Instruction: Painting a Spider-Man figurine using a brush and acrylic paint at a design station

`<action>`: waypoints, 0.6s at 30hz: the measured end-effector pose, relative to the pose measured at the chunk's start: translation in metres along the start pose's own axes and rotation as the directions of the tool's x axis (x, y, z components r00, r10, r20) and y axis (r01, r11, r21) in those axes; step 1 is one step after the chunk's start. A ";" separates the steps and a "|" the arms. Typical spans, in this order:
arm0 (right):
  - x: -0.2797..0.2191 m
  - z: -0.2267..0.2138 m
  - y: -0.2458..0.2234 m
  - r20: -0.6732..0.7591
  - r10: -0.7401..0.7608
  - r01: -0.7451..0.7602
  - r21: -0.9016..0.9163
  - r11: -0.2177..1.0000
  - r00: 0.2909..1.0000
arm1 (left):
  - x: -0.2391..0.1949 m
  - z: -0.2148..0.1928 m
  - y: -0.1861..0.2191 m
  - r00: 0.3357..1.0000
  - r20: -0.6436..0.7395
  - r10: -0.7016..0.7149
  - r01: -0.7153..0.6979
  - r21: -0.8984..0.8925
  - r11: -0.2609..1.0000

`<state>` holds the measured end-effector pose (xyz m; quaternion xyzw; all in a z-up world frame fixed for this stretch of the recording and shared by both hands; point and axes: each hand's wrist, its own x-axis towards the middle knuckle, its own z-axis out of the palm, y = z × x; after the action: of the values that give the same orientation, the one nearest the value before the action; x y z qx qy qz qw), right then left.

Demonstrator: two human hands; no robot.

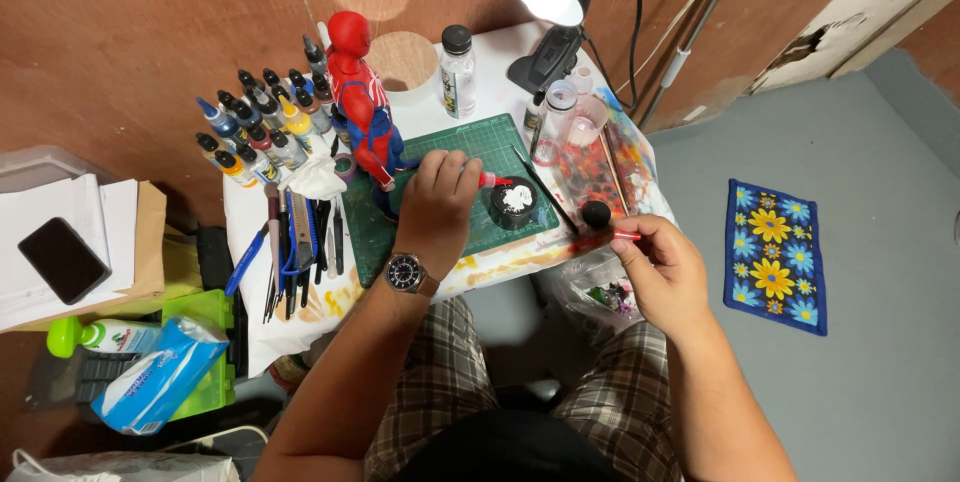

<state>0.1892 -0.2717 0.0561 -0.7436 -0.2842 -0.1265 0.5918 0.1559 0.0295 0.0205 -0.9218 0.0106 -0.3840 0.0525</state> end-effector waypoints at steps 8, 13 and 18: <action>0.000 0.000 0.001 -0.004 -0.001 0.001 0.003 1.000 1.000 | 0.002 -0.006 0.001 1.000 0.010 -0.006 0.005 0.012 1.000; 0.000 0.001 0.007 -0.001 -0.010 0.010 -0.003 1.000 1.000 | 0.000 0.001 -0.001 1.000 0.009 -0.008 0.009 -0.021 1.000; 0.004 0.010 0.003 0.007 0.001 -0.001 0.051 0.999 1.000 | -0.005 0.006 -0.002 0.998 0.019 -0.058 0.061 -0.183 0.981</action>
<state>0.1922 -0.2615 0.0530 -0.7289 -0.2891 -0.1165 0.6096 0.1567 0.0326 0.0133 -0.9253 0.0181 -0.3763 -0.0441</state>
